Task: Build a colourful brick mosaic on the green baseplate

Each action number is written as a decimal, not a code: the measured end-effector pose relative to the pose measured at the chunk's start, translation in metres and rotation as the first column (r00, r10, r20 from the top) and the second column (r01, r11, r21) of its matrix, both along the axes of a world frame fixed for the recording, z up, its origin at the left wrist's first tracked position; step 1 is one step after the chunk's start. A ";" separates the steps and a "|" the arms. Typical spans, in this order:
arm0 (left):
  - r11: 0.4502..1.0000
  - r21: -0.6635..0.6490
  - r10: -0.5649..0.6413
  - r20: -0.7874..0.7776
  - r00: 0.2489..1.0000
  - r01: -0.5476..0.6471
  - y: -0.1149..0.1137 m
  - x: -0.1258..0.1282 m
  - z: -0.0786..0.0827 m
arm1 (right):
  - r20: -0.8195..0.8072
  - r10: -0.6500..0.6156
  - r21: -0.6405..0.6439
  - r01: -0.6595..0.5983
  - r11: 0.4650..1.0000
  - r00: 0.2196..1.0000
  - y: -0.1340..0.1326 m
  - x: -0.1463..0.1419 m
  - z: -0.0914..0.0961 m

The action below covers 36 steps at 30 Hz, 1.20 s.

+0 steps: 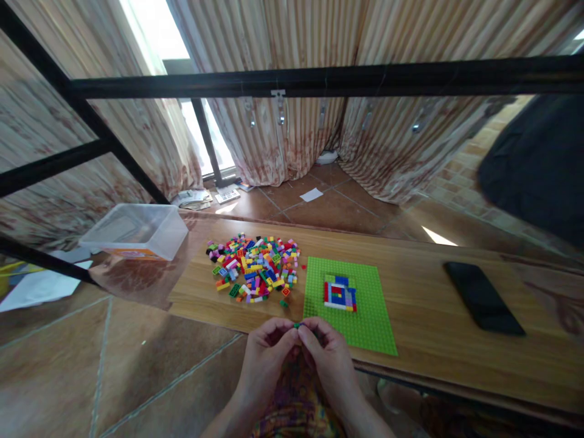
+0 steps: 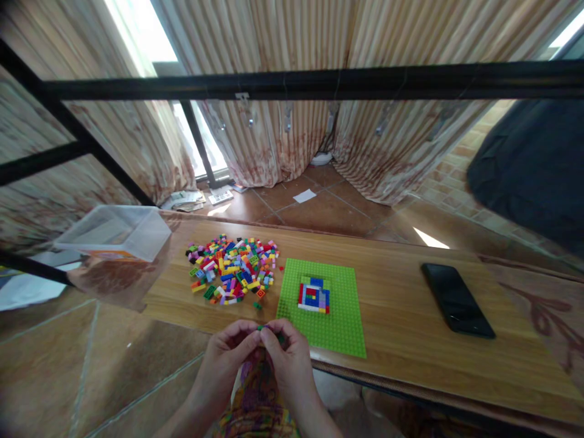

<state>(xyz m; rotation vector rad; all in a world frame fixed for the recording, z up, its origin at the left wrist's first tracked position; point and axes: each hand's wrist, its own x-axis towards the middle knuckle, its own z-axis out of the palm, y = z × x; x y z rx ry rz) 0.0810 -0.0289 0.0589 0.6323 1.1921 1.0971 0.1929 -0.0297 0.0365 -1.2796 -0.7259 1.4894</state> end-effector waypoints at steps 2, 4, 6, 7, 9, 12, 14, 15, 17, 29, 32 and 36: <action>1.000 0.024 -0.004 -0.025 1.000 0.005 -0.002 0.002 -0.004 | 0.049 0.004 0.014 -0.005 1.000 0.999 -0.001 0.001 -0.001; 0.999 0.044 0.017 -0.042 0.999 -0.015 -0.005 0.006 -0.009 | 0.071 0.017 0.010 -0.017 1.000 0.997 -0.003 0.001 -0.002; 0.998 0.043 0.042 -0.044 0.998 -0.040 -0.008 0.008 -0.013 | 0.052 0.030 -0.018 -0.029 0.999 0.998 -0.004 0.000 -0.002; 0.998 0.035 0.051 -0.039 0.998 -0.049 -0.009 0.010 -0.014 | 0.029 0.030 -0.036 -0.029 0.999 0.999 -0.004 0.000 -0.002; 0.998 0.013 0.059 -0.018 0.998 -0.058 -0.011 0.011 -0.016 | -0.037 0.010 -0.073 -0.013 0.997 0.999 -0.006 -0.001 -0.003; 0.997 -0.031 0.070 0.034 0.997 -0.069 -0.011 0.010 -0.019 | -0.184 -0.043 -0.131 0.019 0.991 0.982 -0.007 -0.004 -0.006; 0.996 -0.057 0.068 0.054 0.996 -0.065 -0.010 0.008 -0.019 | -0.271 -0.071 -0.173 0.024 0.985 0.960 -0.007 -0.005 -0.007; 0.996 -0.067 0.068 0.058 0.996 -0.064 -0.010 0.007 -0.019 | -0.302 -0.077 -0.189 0.019 0.982 0.950 -0.006 -0.006 -0.007; 0.994 -0.076 0.077 0.062 0.995 -0.072 -0.008 0.004 -0.018 | -0.358 -0.075 -0.199 0.003 0.980 0.931 -0.004 -0.006 -0.006; 0.957 0.281 0.148 -0.686 0.712 0.071 0.032 -0.047 -0.043 | -0.329 0.050 -0.090 -0.084 0.992 0.943 0.023 0.005 -0.001; 0.934 0.306 0.156 -0.813 0.561 0.183 0.038 -0.048 -0.043 | 0.022 0.116 -0.015 -0.116 0.993 0.993 0.039 0.003 -0.004; 0.914 0.332 0.196 -0.864 0.464 0.232 0.046 -0.044 -0.047 | 0.526 0.099 0.155 -0.209 0.965 0.845 0.054 -0.002 -0.008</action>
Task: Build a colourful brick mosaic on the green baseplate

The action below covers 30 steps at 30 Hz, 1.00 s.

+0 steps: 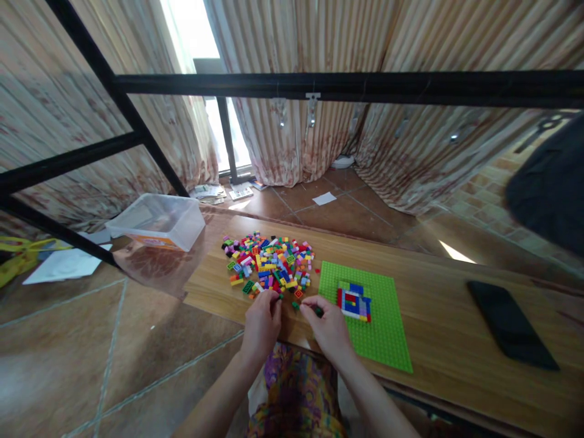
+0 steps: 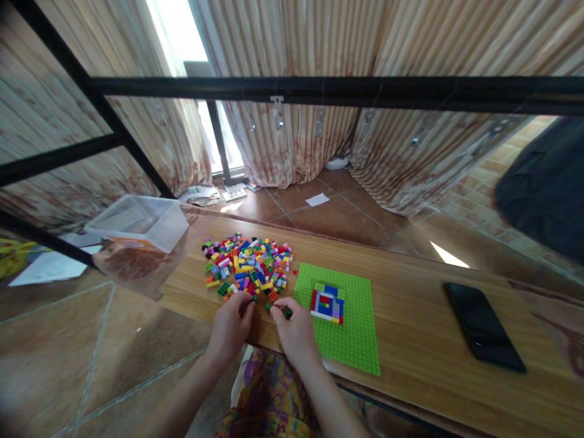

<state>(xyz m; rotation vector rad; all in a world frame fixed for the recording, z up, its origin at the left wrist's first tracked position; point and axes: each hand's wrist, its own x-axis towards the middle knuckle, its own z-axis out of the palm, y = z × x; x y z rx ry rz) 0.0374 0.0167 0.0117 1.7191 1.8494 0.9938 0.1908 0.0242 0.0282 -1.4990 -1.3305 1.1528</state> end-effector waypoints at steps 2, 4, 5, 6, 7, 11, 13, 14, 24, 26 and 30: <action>1.000 0.016 0.002 -0.012 1.000 -0.001 0.001 0.001 -0.002 | 0.169 0.019 0.023 -0.023 0.999 0.986 0.003 -0.005 -0.002; 1.000 0.024 -0.002 -0.002 1.000 0.002 0.001 0.001 -0.003 | 0.299 0.036 0.010 -0.041 0.999 0.954 0.003 -0.011 -0.006; 1.000 0.027 -0.006 0.011 1.000 0.005 0.000 0.000 -0.003 | 0.359 0.047 0.007 -0.054 0.999 0.932 0.003 -0.014 -0.007; 0.999 0.034 -0.011 0.029 1.000 0.010 -0.001 0.000 -0.002 | 0.414 0.061 0.009 -0.071 0.997 0.908 0.003 -0.016 -0.009; 0.999 0.043 -0.022 0.051 0.998 0.020 -0.003 0.000 -0.001 | 0.460 0.073 0.013 -0.089 0.996 0.885 0.003 -0.018 -0.011; 0.995 0.071 -0.082 0.174 0.981 0.070 -0.010 0.001 0.004 | 0.476 0.077 0.030 -0.103 0.994 0.876 0.003 -0.020 -0.010; 0.995 0.045 -0.100 0.262 0.960 0.092 -0.013 0.004 0.006 | 0.361 0.090 0.036 -0.110 0.993 0.928 0.002 -0.016 -0.006; 0.995 0.021 -0.100 0.318 0.943 0.098 -0.014 0.006 0.007 | 0.290 0.114 0.037 -0.130 0.991 0.950 0.001 -0.013 -0.003; 0.927 -0.326 0.186 0.831 0.525 0.186 -0.014 0.016 0.023 | -0.085 0.165 -0.009 -0.166 0.986 0.983 -0.015 -0.005 0.007; 0.907 -0.367 0.253 0.866 0.431 0.205 -0.015 0.015 0.026 | -0.319 0.094 -0.121 -0.139 0.983 0.943 -0.018 -0.006 0.007; 0.922 -0.343 0.231 0.860 0.456 0.181 -0.018 0.016 0.030 | -0.736 -0.103 -0.333 -0.226 0.915 0.669 -0.023 -0.004 0.007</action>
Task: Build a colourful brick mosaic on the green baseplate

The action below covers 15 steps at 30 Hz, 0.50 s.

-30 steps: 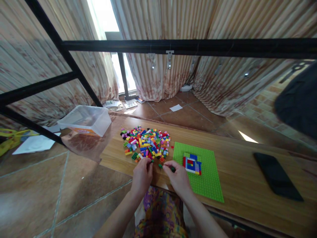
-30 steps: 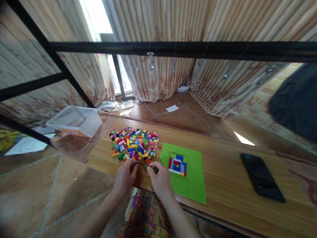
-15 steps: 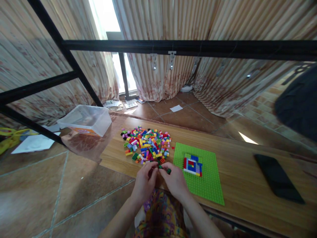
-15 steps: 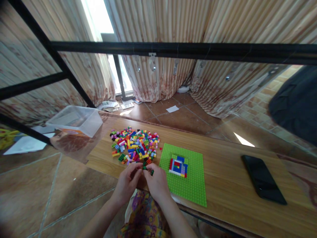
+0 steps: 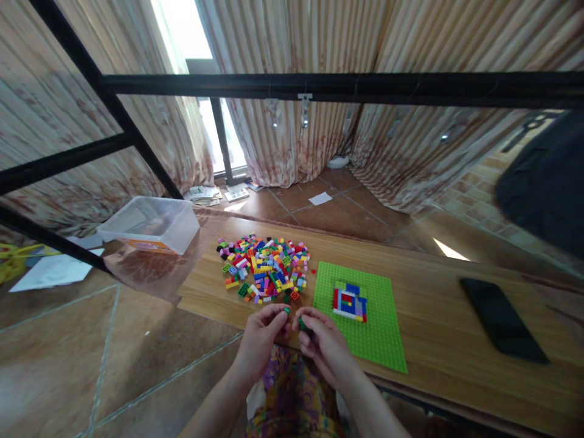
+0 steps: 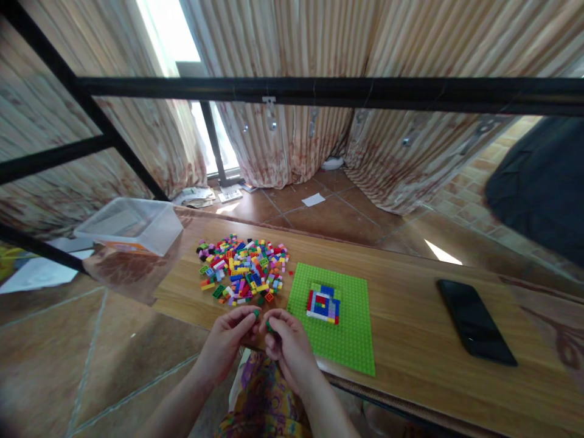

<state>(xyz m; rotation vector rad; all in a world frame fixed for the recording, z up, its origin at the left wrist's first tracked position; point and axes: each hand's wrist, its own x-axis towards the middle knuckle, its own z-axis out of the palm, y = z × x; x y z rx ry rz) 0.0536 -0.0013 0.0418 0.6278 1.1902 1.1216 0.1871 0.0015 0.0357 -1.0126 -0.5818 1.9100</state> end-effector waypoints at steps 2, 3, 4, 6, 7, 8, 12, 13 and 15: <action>0.998 0.060 0.008 -0.090 0.996 -0.002 -0.001 0.002 0.001 | -0.090 -0.020 -0.036 0.017 0.999 0.996 -0.001 0.002 0.000; 0.996 0.090 0.007 -0.134 0.991 0.005 -0.001 0.002 0.000 | -0.082 -0.028 -0.036 0.025 0.999 0.996 -0.001 0.002 0.000; 0.993 0.117 0.000 -0.175 0.985 0.021 -0.002 0.003 0.000 | -0.046 -0.032 -0.025 0.031 0.999 0.998 -0.001 0.002 -0.001; 0.984 0.166 -0.022 -0.249 0.968 0.065 -0.002 0.004 -0.002 | 0.080 -0.039 0.030 0.037 0.999 0.996 0.000 0.000 -0.003; 0.978 0.187 -0.031 -0.284 0.958 0.088 -0.003 0.004 -0.002 | 0.146 -0.043 0.062 0.035 0.997 0.988 0.000 -0.002 -0.004; 0.973 0.206 -0.036 -0.321 0.946 0.107 -0.003 0.004 -0.003 | 0.201 -0.050 0.091 0.032 0.995 0.978 0.000 -0.003 -0.005; 0.958 0.237 -0.048 -0.423 0.905 0.162 -0.005 0.001 -0.001 | 0.279 -0.080 0.147 0.039 0.988 0.957 -0.001 -0.007 -0.005; 0.957 0.236 -0.055 -0.428 0.902 0.171 -0.006 0.001 0.000 | 0.273 -0.084 0.153 0.043 0.987 0.958 -0.001 -0.007 -0.005; 0.956 0.231 -0.073 -0.415 0.907 0.183 -0.006 0.000 0.002 | 0.251 -0.091 0.158 0.052 0.986 0.964 -0.003 -0.008 -0.005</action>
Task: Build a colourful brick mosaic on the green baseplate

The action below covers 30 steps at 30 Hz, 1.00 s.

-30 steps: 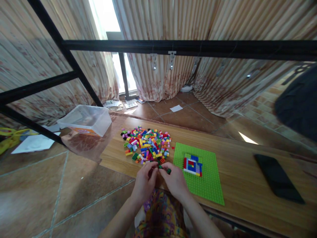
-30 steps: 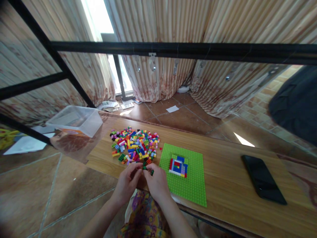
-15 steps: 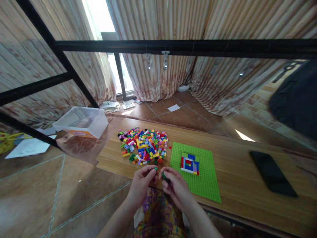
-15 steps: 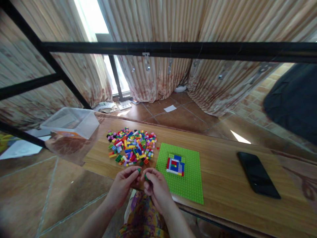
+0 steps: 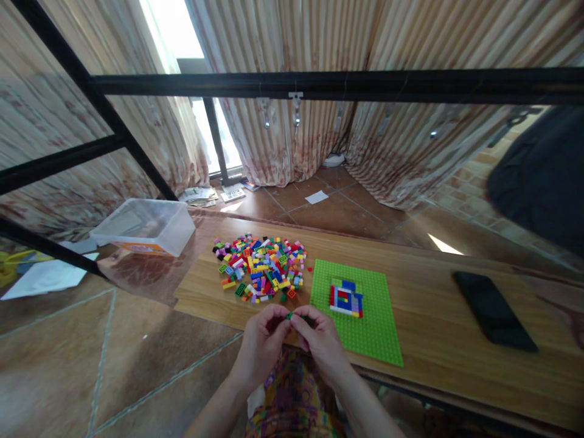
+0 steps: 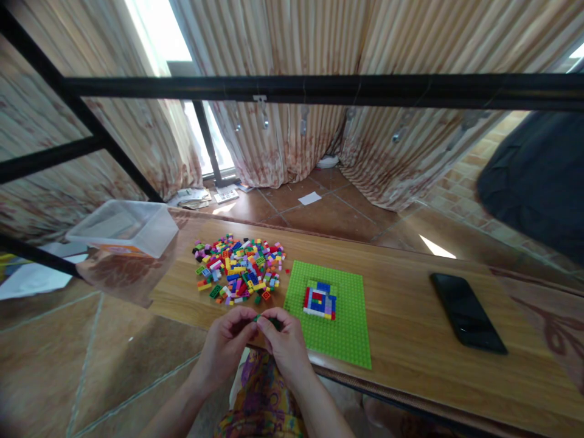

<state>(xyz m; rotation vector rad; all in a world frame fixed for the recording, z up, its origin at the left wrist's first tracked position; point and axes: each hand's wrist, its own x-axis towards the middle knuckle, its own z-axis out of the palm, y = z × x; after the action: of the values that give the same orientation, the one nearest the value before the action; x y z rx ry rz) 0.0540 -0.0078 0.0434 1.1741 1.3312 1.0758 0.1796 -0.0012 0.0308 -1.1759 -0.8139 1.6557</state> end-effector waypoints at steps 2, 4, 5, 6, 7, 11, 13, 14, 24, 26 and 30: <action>1.000 -0.007 -0.008 0.029 1.000 0.008 0.000 0.001 -0.001 | -0.024 -0.012 -0.011 0.012 1.000 1.000 -0.001 0.000 -0.002; 1.000 -0.012 -0.013 0.048 0.999 0.014 0.000 0.002 -0.004 | -0.034 -0.022 -0.029 0.021 0.999 0.999 -0.002 0.000 -0.004; 1.000 -0.015 -0.015 0.050 0.999 0.015 0.001 0.002 -0.006 | -0.030 -0.025 -0.040 0.024 0.999 0.999 -0.002 -0.001 -0.006; 1.000 -0.013 -0.013 0.045 0.999 0.013 0.001 0.002 -0.009 | -0.018 -0.027 -0.048 0.026 0.998 0.999 -0.002 -0.001 -0.008; 1.000 -0.009 -0.006 0.034 0.999 0.006 0.002 0.002 -0.013 | 0.003 -0.029 -0.056 0.029 0.998 1.000 -0.001 -0.001 -0.009; 0.996 0.014 0.089 -0.006 0.996 -0.089 0.008 -0.007 -0.026 | 0.200 -0.049 -0.019 0.054 0.998 0.979 0.012 -0.002 -0.011; 0.994 -0.006 0.109 -0.015 0.994 -0.110 0.011 -0.013 -0.032 | 0.351 -0.084 0.090 0.056 0.994 0.932 0.021 -0.004 -0.010; 0.995 -0.016 0.103 -0.024 0.994 -0.103 0.012 -0.016 -0.035 | 0.420 -0.117 0.154 0.056 0.987 0.900 0.026 -0.005 -0.010; 0.995 0.028 -0.081 -0.252 0.964 0.091 0.007 -0.013 -0.033 | 0.455 -0.352 0.357 0.195 0.914 0.818 0.040 -0.018 -0.027; 0.991 0.034 -0.111 -0.296 0.949 0.126 0.008 -0.009 -0.029 | 0.374 -0.360 0.336 0.237 0.911 0.855 0.040 -0.022 -0.028; 0.984 0.094 -0.107 -0.369 0.923 0.152 0.011 -0.005 -0.028 | 0.148 -0.359 0.259 0.314 0.913 0.921 0.040 -0.026 -0.028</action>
<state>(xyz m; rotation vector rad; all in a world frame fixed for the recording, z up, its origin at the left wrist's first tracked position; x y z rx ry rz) 0.0490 0.0034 0.0150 1.5884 1.4582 0.8794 0.1533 0.0393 0.0031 -1.2441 -0.8427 1.1430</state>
